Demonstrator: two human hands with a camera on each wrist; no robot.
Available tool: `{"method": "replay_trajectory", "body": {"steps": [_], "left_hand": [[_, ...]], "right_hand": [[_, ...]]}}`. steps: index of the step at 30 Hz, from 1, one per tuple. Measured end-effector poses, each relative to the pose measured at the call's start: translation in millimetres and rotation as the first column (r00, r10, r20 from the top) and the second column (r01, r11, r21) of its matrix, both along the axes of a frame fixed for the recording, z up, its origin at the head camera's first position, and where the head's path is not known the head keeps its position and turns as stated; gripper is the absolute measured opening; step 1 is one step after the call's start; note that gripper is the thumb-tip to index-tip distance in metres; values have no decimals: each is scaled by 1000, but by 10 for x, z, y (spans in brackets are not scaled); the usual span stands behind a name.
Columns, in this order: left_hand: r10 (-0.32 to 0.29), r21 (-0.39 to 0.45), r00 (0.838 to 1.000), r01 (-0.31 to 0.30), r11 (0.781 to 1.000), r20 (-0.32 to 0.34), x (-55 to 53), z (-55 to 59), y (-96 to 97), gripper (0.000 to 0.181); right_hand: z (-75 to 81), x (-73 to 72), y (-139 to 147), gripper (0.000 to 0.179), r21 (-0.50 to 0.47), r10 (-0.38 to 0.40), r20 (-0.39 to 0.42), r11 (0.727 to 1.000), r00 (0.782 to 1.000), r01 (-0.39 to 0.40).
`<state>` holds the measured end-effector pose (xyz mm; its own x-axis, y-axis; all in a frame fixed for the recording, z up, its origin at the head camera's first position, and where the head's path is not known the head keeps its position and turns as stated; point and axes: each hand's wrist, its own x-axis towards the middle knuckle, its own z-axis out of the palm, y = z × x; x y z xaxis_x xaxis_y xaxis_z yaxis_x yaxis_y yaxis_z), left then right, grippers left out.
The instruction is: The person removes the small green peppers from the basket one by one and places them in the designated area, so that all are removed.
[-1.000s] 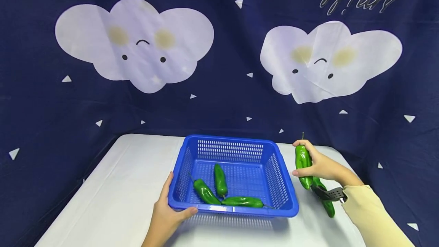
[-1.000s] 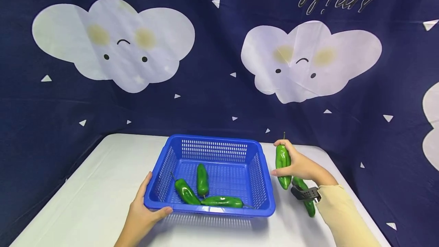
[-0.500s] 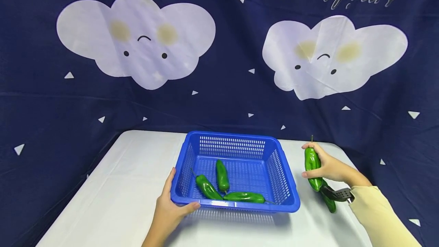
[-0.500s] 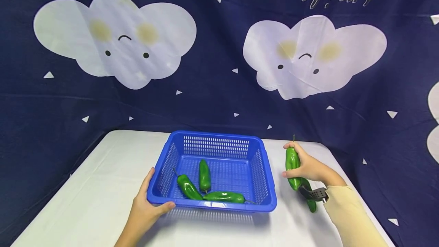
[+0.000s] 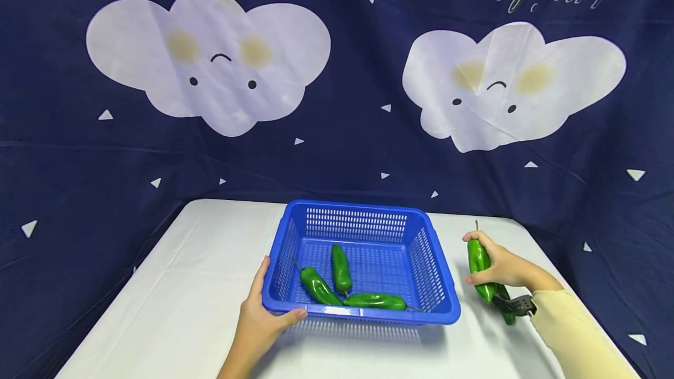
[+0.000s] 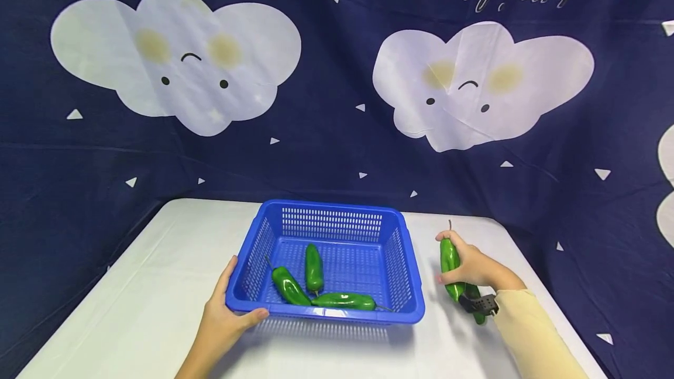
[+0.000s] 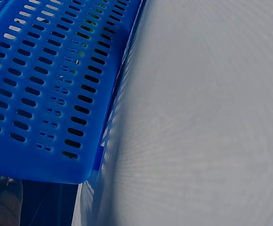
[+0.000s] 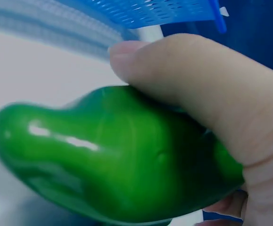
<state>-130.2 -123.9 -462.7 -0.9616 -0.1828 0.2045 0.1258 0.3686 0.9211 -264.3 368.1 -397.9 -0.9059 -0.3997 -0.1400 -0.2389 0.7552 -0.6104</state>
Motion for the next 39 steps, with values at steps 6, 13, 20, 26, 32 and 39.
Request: {"method": "replay_trajectory", "body": {"steps": [6, 13, 20, 26, 32, 39], "left_hand": [[0, 2, 1000, 0, 1000, -7, -55, 21, 16, 124], [4, -8, 1000, -4, 1000, -12, -50, 19, 36, 123], [12, -12, 1000, -12, 1000, -18, -34, 0, 63, 123], [27, -11, 1000, -27, 1000, 13, -14, -4, 50, 123], [36, -46, 999, -36, 998, -4, 2, -2, 36, 123], [38, -48, 998, -35, 998, 58, 30, 6, 38, 120]], "right_hand": [[-24, 5, -10, 85, 70, -9, -31, 998, 999, 11], [-64, -2, -40, 91, 154, -58, -12, 986, 998, 59], [-118, 23, -67, 89, 245, -58, -29, 968, 998, 63], [-205, 36, -116, 87, 335, -59, -69, 939, 996, 79], [-315, 71, -170, 82, 391, -44, -95, 917, 995, 77], [-351, 134, -191, 85, 399, -23, -122, 914, 992, 70]]}}
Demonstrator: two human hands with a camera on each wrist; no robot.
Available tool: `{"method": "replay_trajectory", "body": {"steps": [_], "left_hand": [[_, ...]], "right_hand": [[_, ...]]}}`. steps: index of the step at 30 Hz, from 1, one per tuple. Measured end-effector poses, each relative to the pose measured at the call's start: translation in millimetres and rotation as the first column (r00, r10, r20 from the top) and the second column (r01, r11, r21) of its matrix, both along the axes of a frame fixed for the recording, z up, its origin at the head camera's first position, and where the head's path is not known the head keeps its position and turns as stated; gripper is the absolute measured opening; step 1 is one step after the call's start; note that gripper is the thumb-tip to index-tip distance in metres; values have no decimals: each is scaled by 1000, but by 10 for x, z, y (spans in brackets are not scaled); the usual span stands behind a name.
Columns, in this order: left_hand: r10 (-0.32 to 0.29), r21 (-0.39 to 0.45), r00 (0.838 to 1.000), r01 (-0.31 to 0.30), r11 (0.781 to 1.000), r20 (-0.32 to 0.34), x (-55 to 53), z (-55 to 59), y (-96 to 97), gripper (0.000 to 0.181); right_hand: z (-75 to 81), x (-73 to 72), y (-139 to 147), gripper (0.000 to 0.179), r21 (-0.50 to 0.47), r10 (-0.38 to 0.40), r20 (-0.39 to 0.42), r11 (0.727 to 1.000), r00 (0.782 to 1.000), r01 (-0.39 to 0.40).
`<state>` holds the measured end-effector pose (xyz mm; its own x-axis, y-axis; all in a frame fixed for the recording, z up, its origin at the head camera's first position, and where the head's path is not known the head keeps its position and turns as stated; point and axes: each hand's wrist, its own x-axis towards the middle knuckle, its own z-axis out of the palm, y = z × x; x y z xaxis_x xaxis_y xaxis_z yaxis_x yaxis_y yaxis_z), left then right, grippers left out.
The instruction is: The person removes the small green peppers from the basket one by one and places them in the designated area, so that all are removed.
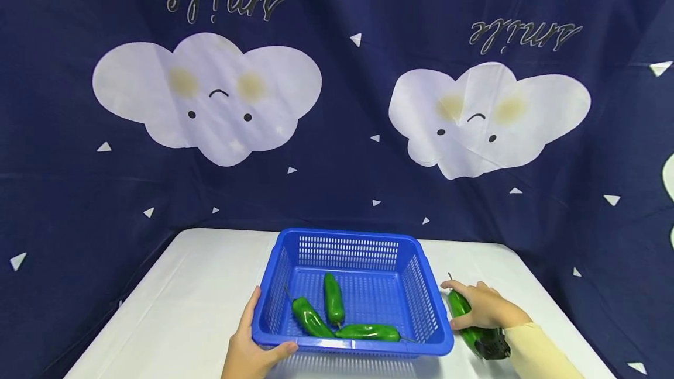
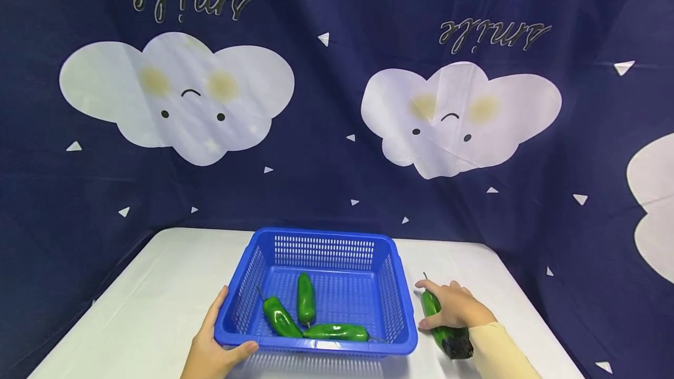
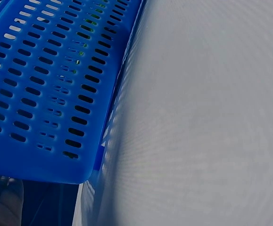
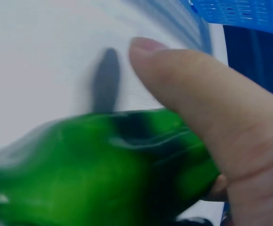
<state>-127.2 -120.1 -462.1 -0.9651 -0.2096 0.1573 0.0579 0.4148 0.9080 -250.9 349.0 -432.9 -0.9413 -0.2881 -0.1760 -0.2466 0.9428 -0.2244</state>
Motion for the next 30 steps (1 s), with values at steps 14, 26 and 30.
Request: {"method": "replay_trajectory", "body": {"steps": [14, 26, 30], "left_hand": [[-8, 14, 1000, 8, 1000, 15, 5, -15, -6, 120], [-18, -22, 999, 17, 1000, -39, -40, -8, -7, 122], [-28, 6, 999, 28, 1000, -39, -39, -12, -19, 123]], "right_hand": [[303, -98, -64, 80, -3, 11, -326, 1000, 945, -12], [780, -338, -709, 74, -251, 19, -309, 963, 951, -101], [801, -353, -953, 76, -290, 36, -242, 951, 970, -108]]}}
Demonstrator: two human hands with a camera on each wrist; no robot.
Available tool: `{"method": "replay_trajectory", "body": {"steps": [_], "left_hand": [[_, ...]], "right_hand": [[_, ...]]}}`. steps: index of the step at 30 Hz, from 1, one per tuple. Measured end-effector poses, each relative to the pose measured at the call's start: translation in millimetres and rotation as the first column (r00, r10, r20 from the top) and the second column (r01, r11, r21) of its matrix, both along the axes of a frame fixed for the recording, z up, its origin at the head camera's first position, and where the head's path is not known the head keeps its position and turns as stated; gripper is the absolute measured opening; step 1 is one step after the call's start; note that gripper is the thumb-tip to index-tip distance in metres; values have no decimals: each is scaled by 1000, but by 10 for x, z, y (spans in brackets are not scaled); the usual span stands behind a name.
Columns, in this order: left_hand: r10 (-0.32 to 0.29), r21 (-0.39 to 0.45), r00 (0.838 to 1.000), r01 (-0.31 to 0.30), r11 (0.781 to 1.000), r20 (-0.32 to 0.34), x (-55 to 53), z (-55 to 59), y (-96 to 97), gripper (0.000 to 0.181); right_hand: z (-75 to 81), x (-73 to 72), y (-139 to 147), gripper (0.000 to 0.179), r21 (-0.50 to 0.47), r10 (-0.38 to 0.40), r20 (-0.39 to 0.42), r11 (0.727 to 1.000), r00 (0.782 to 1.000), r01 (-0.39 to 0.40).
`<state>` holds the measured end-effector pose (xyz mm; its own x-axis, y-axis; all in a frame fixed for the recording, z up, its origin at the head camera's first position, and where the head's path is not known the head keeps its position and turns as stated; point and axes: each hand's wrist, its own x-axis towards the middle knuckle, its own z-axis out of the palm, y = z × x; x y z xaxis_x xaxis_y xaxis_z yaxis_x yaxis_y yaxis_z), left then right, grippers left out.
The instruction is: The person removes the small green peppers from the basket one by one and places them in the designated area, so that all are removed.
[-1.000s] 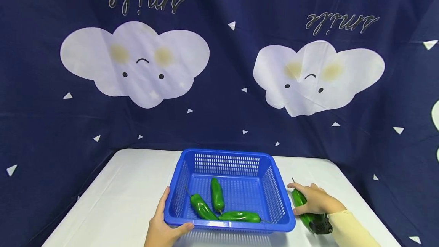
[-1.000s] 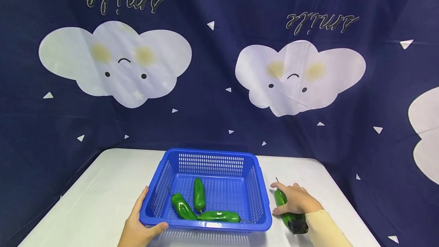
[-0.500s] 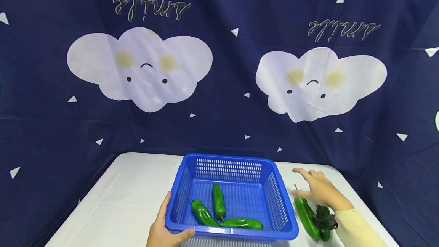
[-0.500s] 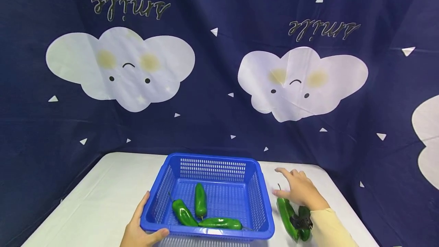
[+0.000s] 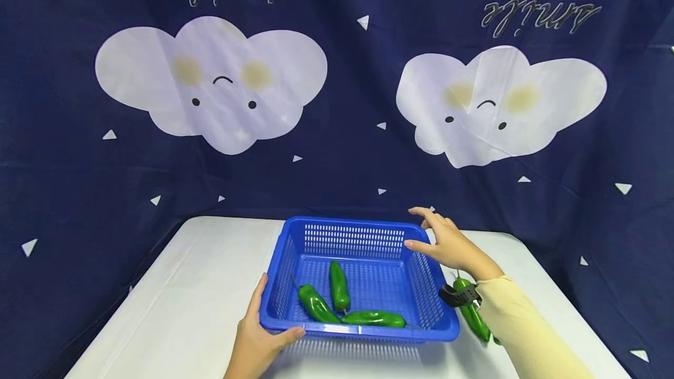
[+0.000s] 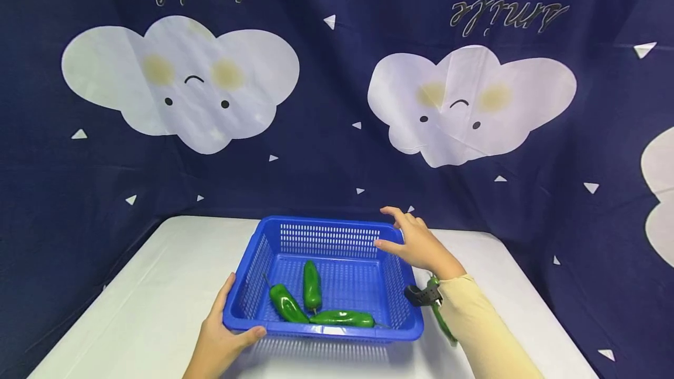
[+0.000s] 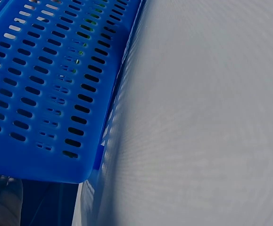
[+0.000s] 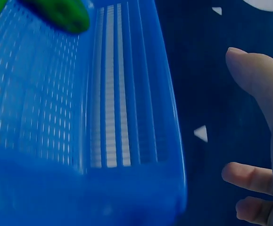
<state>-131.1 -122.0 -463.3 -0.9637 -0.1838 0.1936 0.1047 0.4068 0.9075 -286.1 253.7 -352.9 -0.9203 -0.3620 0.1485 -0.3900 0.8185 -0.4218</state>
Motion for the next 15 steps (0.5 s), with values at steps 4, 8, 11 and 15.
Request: {"method": "replay_trajectory", "body": {"steps": [4, 8, 11, 15], "left_hand": [[-1, 25, 1000, 1, 1000, -13, -43, 8, -3, 122], [-8, 31, 1000, 8, 999, -10, -46, 10, -10, 122], [-7, 29, 1000, 7, 1000, -10, -37, -10, -13, 122], [-6, 25, 1000, 7, 1000, -10, -24, -30, -14, 123]], "right_hand": [[43, -52, -212, 76, -25, 32, 28, 999, 999, -31], [44, -83, -406, 76, -53, 68, 64, 996, 996, -65], [10, -99, -529, 77, -77, 108, 80, 992, 991, -101], [-49, -106, -669, 78, -109, 144, 102, 985, 984, -132]]}}
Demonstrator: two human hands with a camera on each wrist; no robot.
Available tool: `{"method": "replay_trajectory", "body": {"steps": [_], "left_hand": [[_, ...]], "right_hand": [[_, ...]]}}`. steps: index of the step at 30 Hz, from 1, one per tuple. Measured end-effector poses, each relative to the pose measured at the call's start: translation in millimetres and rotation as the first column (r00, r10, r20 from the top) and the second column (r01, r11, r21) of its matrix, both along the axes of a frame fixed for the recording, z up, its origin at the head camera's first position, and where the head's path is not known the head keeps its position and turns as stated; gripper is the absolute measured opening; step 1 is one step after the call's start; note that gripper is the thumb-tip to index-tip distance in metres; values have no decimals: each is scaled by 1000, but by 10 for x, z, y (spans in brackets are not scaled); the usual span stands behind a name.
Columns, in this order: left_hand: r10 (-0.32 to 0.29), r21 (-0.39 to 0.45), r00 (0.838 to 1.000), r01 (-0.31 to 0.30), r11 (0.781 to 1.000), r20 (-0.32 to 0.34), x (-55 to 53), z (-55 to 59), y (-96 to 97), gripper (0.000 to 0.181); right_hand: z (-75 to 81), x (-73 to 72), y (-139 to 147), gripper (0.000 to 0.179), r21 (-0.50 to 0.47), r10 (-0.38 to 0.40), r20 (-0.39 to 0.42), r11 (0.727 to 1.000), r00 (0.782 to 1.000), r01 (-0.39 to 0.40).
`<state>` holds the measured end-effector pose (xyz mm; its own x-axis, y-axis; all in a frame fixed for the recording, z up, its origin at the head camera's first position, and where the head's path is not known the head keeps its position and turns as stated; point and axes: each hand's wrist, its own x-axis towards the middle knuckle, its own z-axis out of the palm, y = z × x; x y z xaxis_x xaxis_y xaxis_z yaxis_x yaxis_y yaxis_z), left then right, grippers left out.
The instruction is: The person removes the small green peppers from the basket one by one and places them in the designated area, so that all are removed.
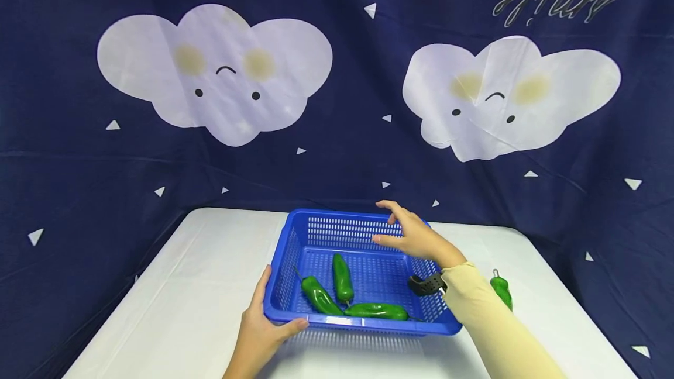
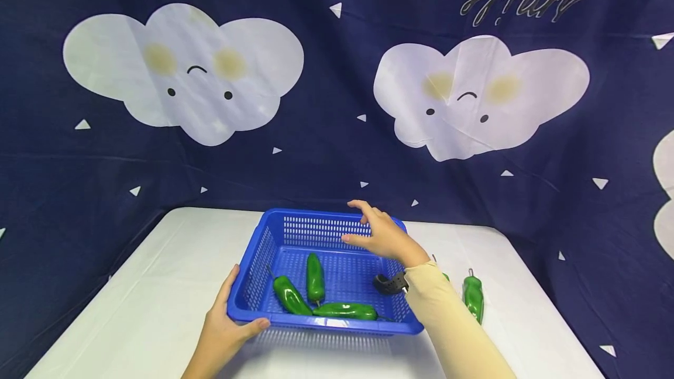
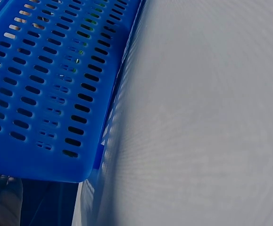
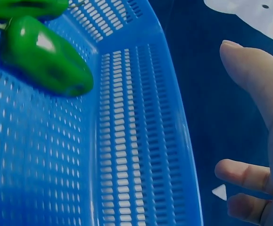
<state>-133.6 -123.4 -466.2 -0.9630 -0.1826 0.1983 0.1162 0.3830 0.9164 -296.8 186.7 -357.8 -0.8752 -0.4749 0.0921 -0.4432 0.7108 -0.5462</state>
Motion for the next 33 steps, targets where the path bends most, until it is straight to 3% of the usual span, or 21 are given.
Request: {"method": "replay_trajectory", "body": {"steps": [12, 21, 33], "left_hand": [[1, 20, 1000, 0, 1000, -11, 10, 0, -20, 123], [-11, 13, 1000, 12, 1000, -26, 21, -6, -26, 124], [10, -2, 1000, -10, 1000, -14, 34, -12, -7, 122]], "right_hand": [[-106, 2, -391, 79, -24, 47, 91, 999, 995, -45], [-290, 18, -579, 80, -9, 82, 138, 997, 987, -82], [-499, 68, -703, 75, 60, 160, 243, 982, 957, -179]]}}
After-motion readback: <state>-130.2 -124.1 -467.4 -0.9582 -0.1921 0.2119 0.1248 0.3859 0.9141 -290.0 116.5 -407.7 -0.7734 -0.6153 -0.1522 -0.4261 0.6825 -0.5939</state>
